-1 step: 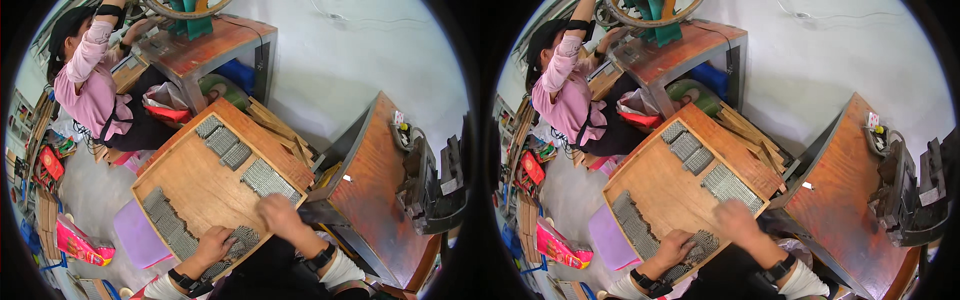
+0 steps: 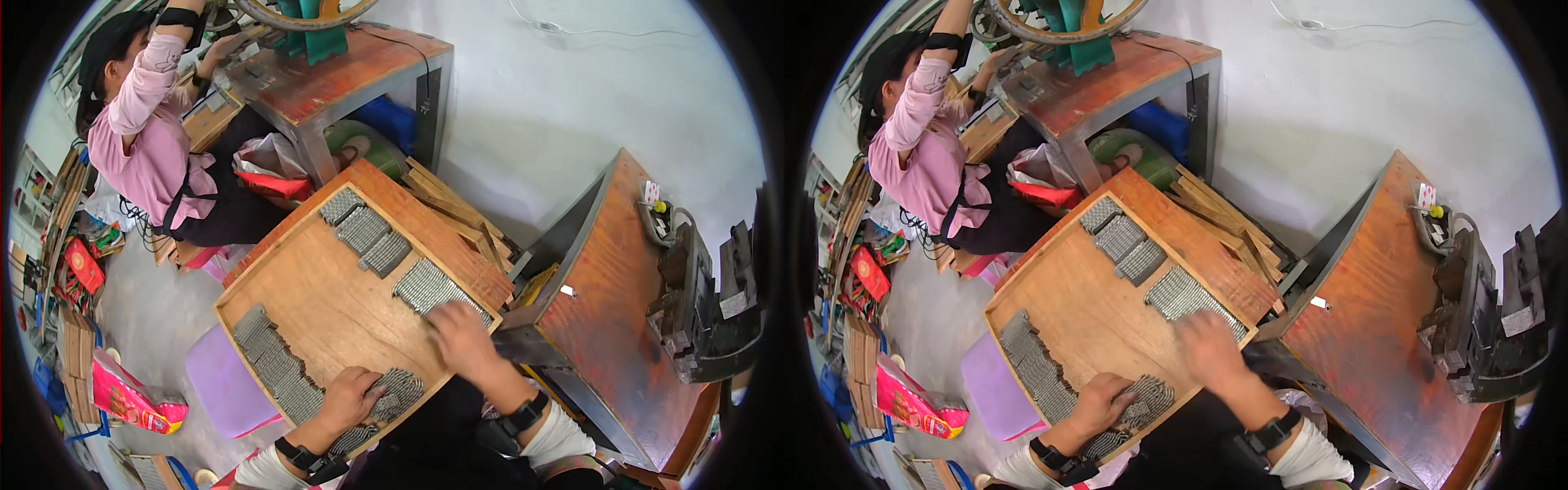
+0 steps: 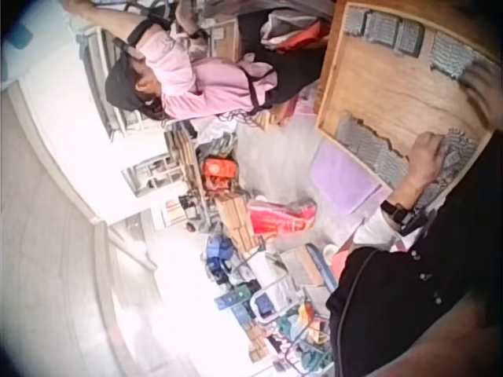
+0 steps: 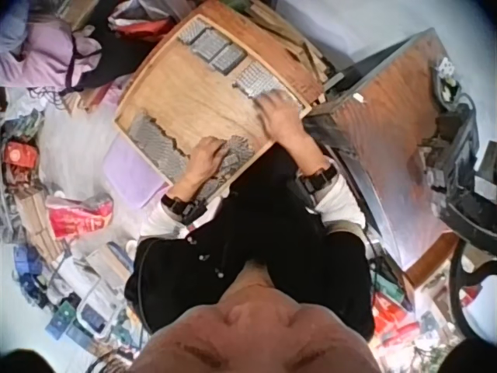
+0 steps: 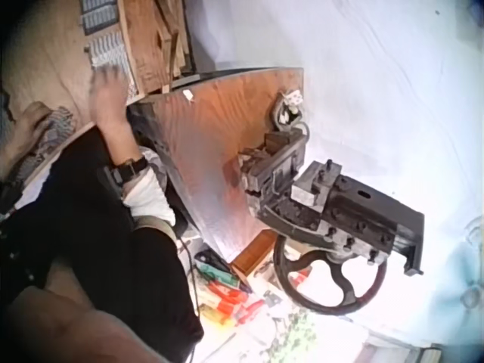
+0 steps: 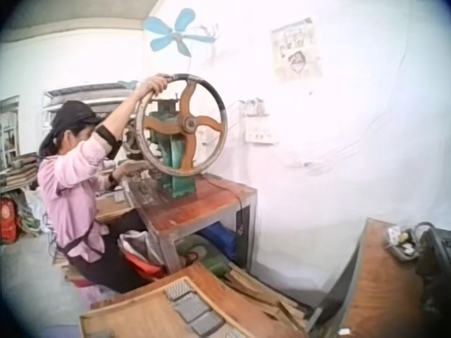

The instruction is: Picking up strips of metal fasteners from a tray and feeding them into a manual punch press machine.

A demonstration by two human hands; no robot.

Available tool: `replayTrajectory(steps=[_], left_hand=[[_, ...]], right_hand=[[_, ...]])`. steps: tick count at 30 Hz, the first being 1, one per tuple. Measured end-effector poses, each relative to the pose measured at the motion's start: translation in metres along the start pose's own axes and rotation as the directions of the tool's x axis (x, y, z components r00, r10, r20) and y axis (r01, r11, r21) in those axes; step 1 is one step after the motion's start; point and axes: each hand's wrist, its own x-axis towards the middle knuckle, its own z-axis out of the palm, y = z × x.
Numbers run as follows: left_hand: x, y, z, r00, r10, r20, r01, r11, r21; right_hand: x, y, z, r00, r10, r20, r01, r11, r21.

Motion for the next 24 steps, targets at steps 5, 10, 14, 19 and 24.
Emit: replayTrajectory(steps=[5, 10, 14, 19, 24], left_hand=[[0.009, -0.005, -0.017, 0.992, -0.068, 0.102, 0.085, 0.982, -0.167], [0.003, 0.007, -0.039, 0.955, -0.177, 0.238, 0.231, 0.947, -0.224], [-0.006, 0.011, -0.037, 0.94, -0.216, 0.263, 0.244, 0.966, -0.079], [-0.014, 0.013, -0.032, 0.949, -0.233, 0.212, 0.252, 0.965, -0.069], [-0.023, 0.006, -0.023, 0.992, -0.021, 0.121, 0.015, 0.998, 0.053]], right_hand=[[-0.002, 0.002, -0.001, 1.0, -0.025, 0.017, 0.024, 0.997, 0.069], [-0.034, -0.042, 0.011, 0.936, -0.266, 0.229, 0.186, 0.93, 0.318], [-0.046, -0.051, 0.024, 0.914, -0.224, 0.338, 0.133, 0.953, 0.272], [-0.044, -0.061, 0.027, 0.942, -0.187, 0.279, 0.129, 0.968, 0.213], [-0.042, -0.059, 0.02, 0.863, -0.347, 0.366, 0.32, 0.938, 0.136]])
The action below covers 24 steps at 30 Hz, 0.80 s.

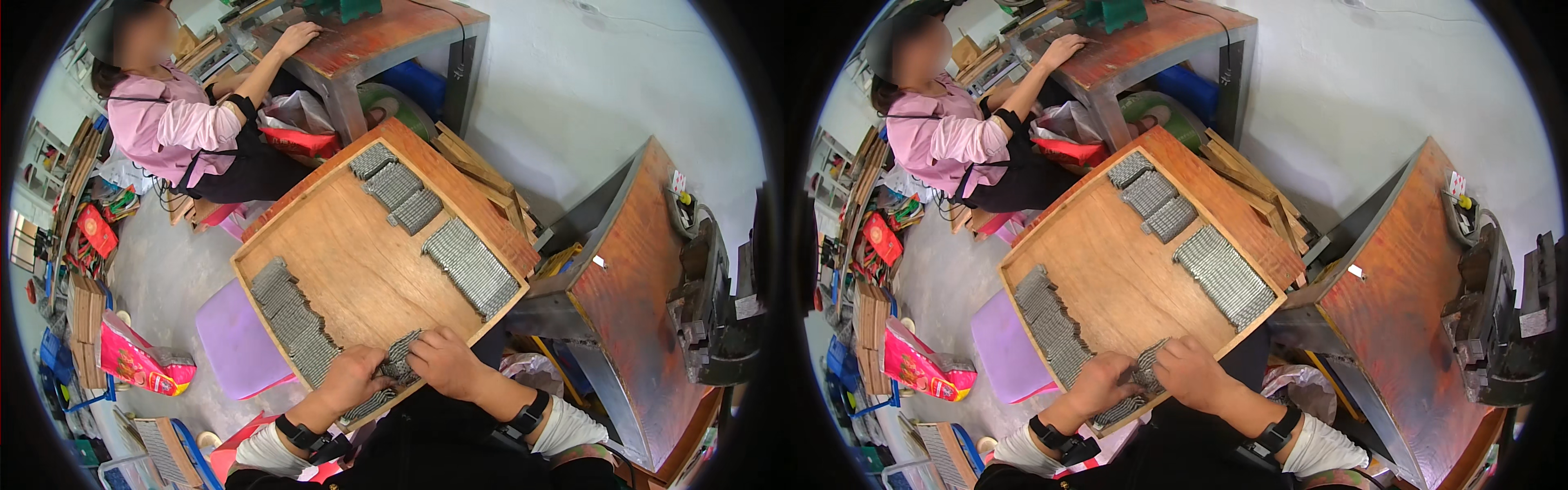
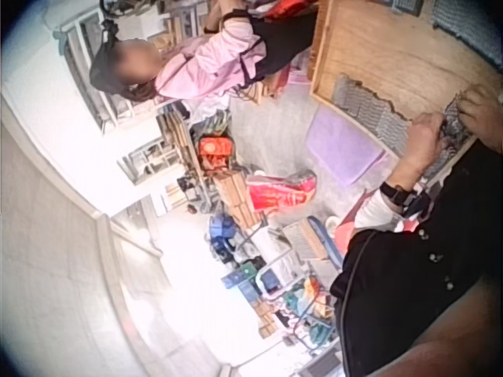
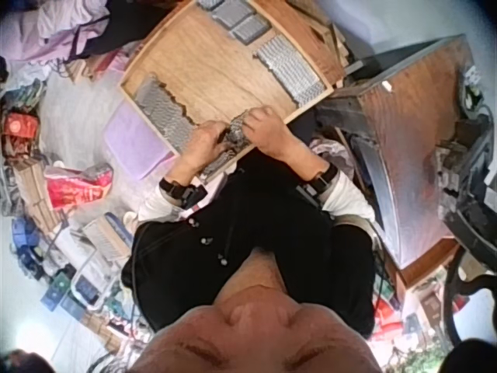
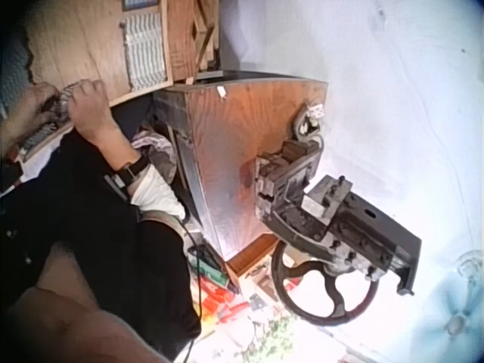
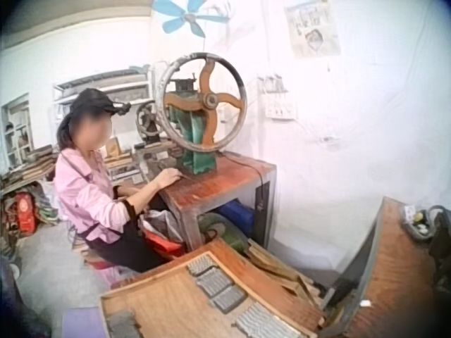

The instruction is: Picking up strips of metal fasteners from a tray and feeding them into a manual punch press machine.

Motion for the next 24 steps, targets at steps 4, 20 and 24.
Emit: replayTrajectory(steps=[4, 20, 24], left_hand=[[-0.001, 0.0, 0.001, 0.999, -0.032, -0.03, 0.03, 0.998, -0.047], [0.03, -0.012, -0.019, 0.947, 0.06, -0.317, 0.003, 0.98, 0.197], [0.023, -0.01, 0.004, 0.991, 0.109, -0.08, -0.106, 0.994, 0.038]], right_hand=[[0.002, 0.001, 0.002, 0.997, -0.069, -0.019, 0.069, 0.997, -0.025], [0.062, 0.035, 0.007, 0.97, -0.163, -0.181, 0.149, 0.985, -0.084], [0.029, 0.05, 0.018, 0.988, -0.136, -0.078, 0.137, 0.99, 0.016]])
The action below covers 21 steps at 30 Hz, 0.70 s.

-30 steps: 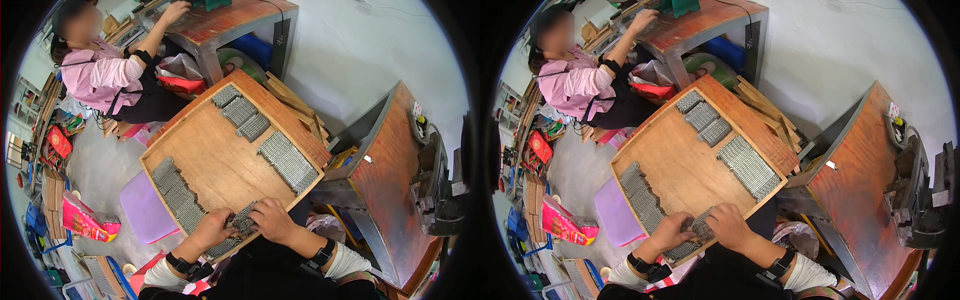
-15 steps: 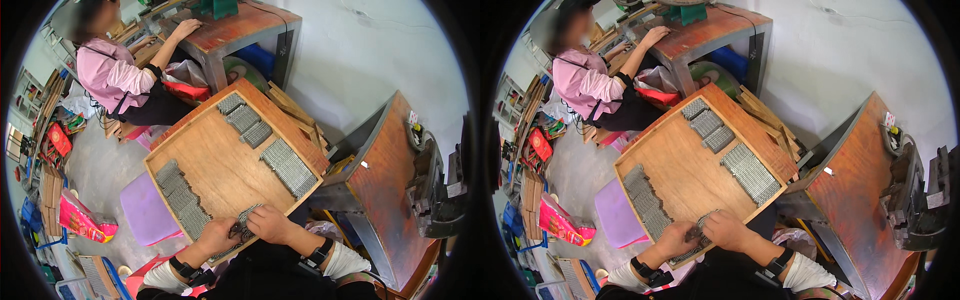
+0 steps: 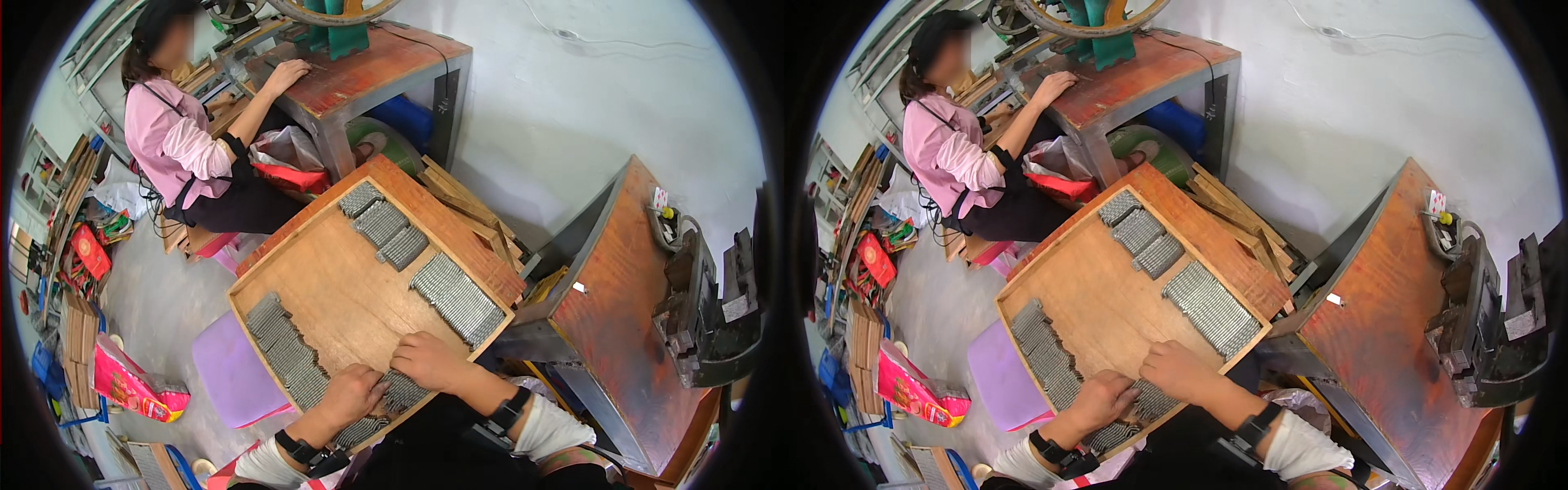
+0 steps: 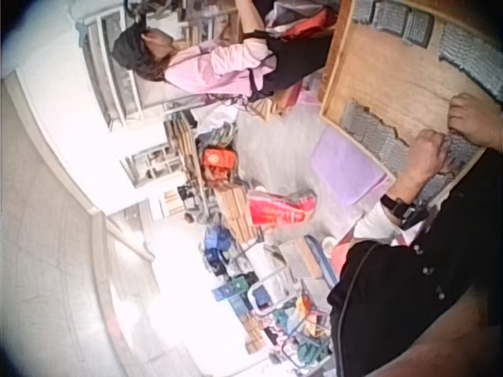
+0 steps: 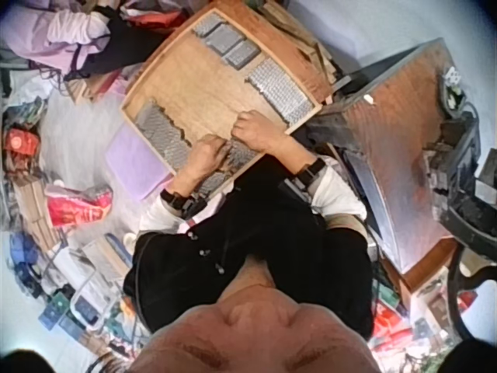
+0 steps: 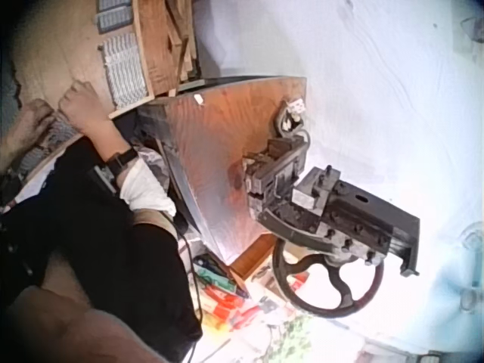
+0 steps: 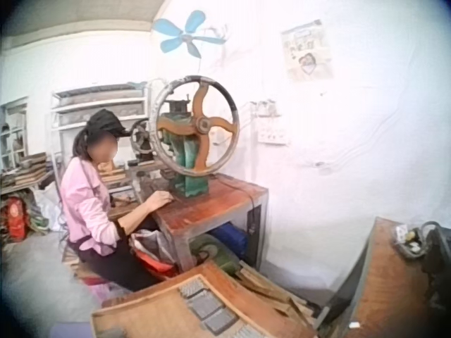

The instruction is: Picking up strips of metal fasteners from a tray and feeding them into a manual punch press machine.

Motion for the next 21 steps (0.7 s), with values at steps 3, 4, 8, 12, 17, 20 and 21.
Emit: replayTrajectory(steps=[3, 4, 8, 12, 17, 20, 21], left_hand=[[0.002, 0.007, -0.008, 0.968, -0.25, 0.003, 0.25, 0.968, -0.031], [0.009, 0.004, -0.008, 0.97, -0.245, 0.006, 0.245, 0.969, -0.035], [0.06, -0.016, -0.001, 0.971, -0.02, -0.238, 0.017, 1.0, -0.016], [0.141, -0.018, 0.013, 0.934, 0.024, -0.355, -0.046, 0.997, -0.054], [0.171, -0.013, 0.025, 0.975, -0.124, -0.184, 0.104, 0.988, -0.115], [0.174, -0.026, 0.022, 0.977, -0.186, -0.101, 0.142, 0.93, -0.338], [0.175, -0.026, 0.023, 0.977, -0.186, -0.1, 0.142, 0.931, -0.336]], right_hand=[[-0.014, 0.008, -0.03, 0.972, 0.202, -0.118, -0.209, 0.977, -0.049], [-0.017, 0.015, -0.036, 0.971, 0.207, -0.118, -0.214, 0.975, -0.054], [-0.023, 0.036, -0.047, 0.798, 0.52, -0.304, -0.585, 0.788, -0.19], [-0.023, 0.037, -0.044, 0.805, 0.576, -0.144, -0.59, 0.749, -0.302], [-0.027, 0.03, -0.037, 0.782, 0.622, -0.054, -0.604, 0.732, -0.317], [-0.029, 0.031, -0.038, 0.775, 0.63, -0.045, -0.612, 0.732, -0.299], [-0.028, 0.031, -0.039, 0.775, 0.63, -0.046, -0.613, 0.732, -0.298]])
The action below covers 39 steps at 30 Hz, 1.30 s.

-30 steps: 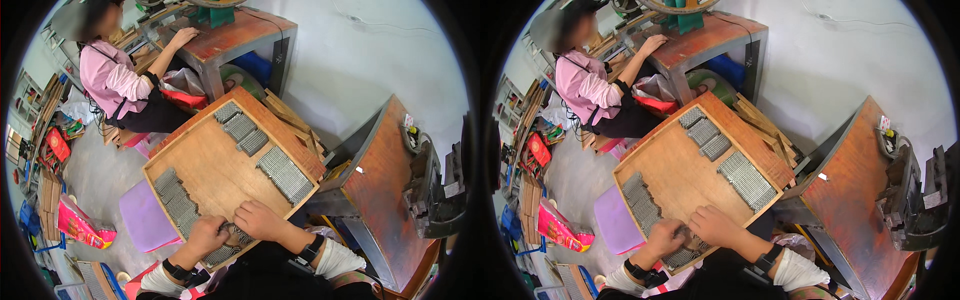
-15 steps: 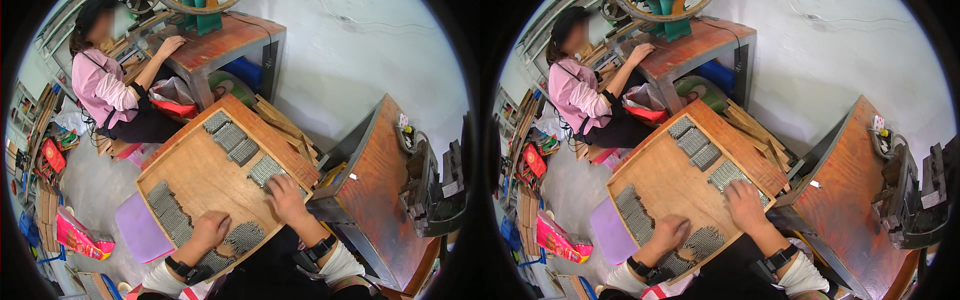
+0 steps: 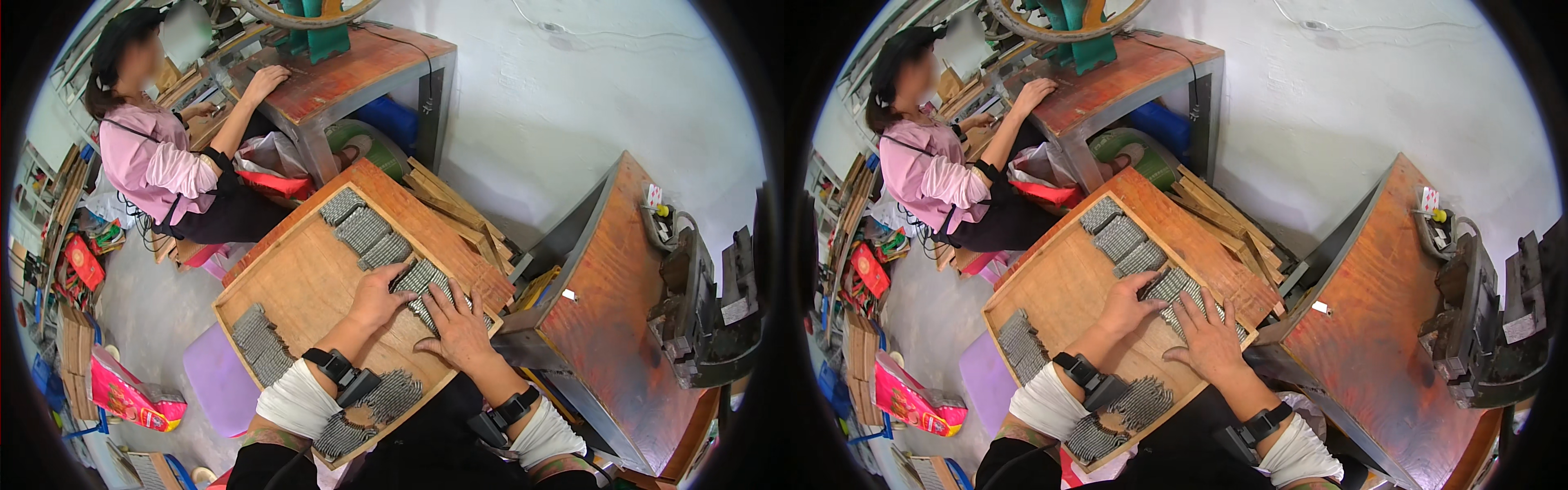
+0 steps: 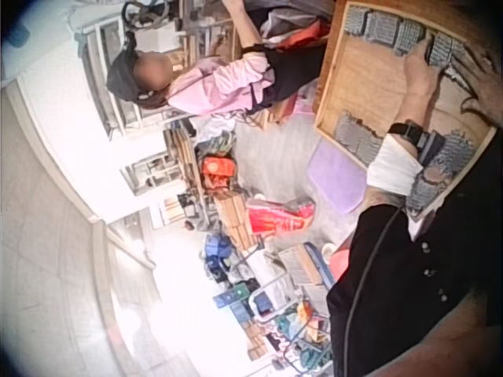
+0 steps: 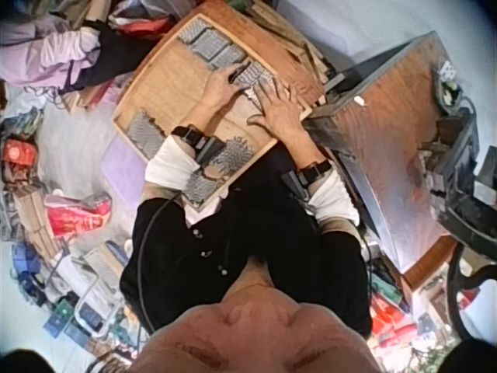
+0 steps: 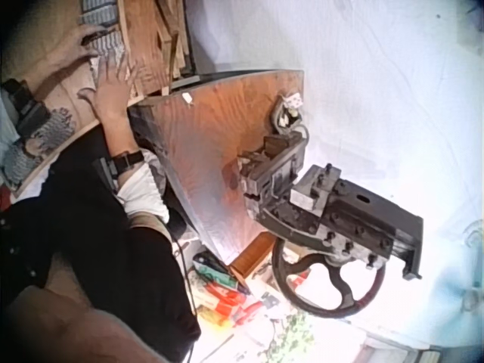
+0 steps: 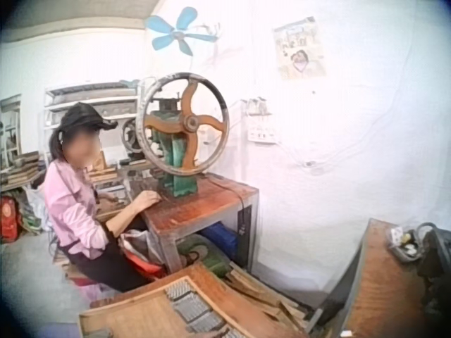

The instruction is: Picking up strips of metal fasteners from a tray and feeding them into a manual punch press machine.

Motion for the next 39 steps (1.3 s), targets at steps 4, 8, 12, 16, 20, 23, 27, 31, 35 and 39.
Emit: replayTrajectory(steps=[4, 8, 12, 16, 20, 23, 27, 31, 35, 39], left_hand=[[0.001, 0.006, -0.001, 1.0, 0.001, -0.015, 0.0, 0.997, 0.075], [0.003, 0.006, -0.003, 1.0, 0.017, 0.004, -0.017, 0.993, 0.115], [0.003, 0.019, -0.001, 1.0, 0.023, 0.012, -0.025, 0.948, 0.316], [-0.005, 0.03, 0.001, 0.979, 0.19, -0.068, -0.105, 0.767, 0.632], [-0.009, 0.022, 0.001, 0.943, 0.324, -0.077, -0.198, 0.731, 0.653], [-0.019, 0.021, 0.014, 0.983, 0.177, -0.053, -0.144, 0.913, 0.382], [-0.017, 0.029, 0.018, 0.99, 0.133, -0.056, -0.1, 0.912, 0.398], [-0.01, 0.029, 0.018, 0.999, 0.039, -0.007, -0.034, 0.928, 0.37], [-0.003, 0.026, 0.016, 0.996, -0.082, 0.032, 0.062, 0.913, 0.402], [0.003, 0.045, 0.013, 0.99, -0.119, 0.079, 0.071, 0.891, 0.449]], right_hand=[[0.0, 0.0, -0.001, 1.0, 0.006, -0.014, -0.006, 1.0, 0.001], [0.0, 0.0, -0.001, 0.999, 0.004, -0.048, -0.003, 1.0, 0.029], [-0.001, 0.001, 0.0, 0.998, 0.009, -0.06, -0.007, 0.999, 0.044], [-0.005, 0.007, -0.003, 0.991, 0.051, -0.12, -0.029, 0.984, 0.176], [-0.013, 0.019, -0.005, 0.974, 0.109, -0.197, -0.045, 0.952, 0.303], [-0.016, 0.023, -0.003, 0.971, 0.124, -0.206, -0.068, 0.964, 0.258], [-0.015, 0.023, -0.003, 0.975, 0.117, -0.191, -0.072, 0.972, 0.224], [-0.017, 0.024, 0.002, 0.974, 0.091, -0.208, -0.047, 0.977, 0.207], [-0.016, 0.023, 0.0, 0.975, 0.088, -0.205, -0.043, 0.975, 0.217], [-0.018, 0.024, 0.001, 0.972, 0.097, -0.213, -0.053, 0.977, 0.204]])
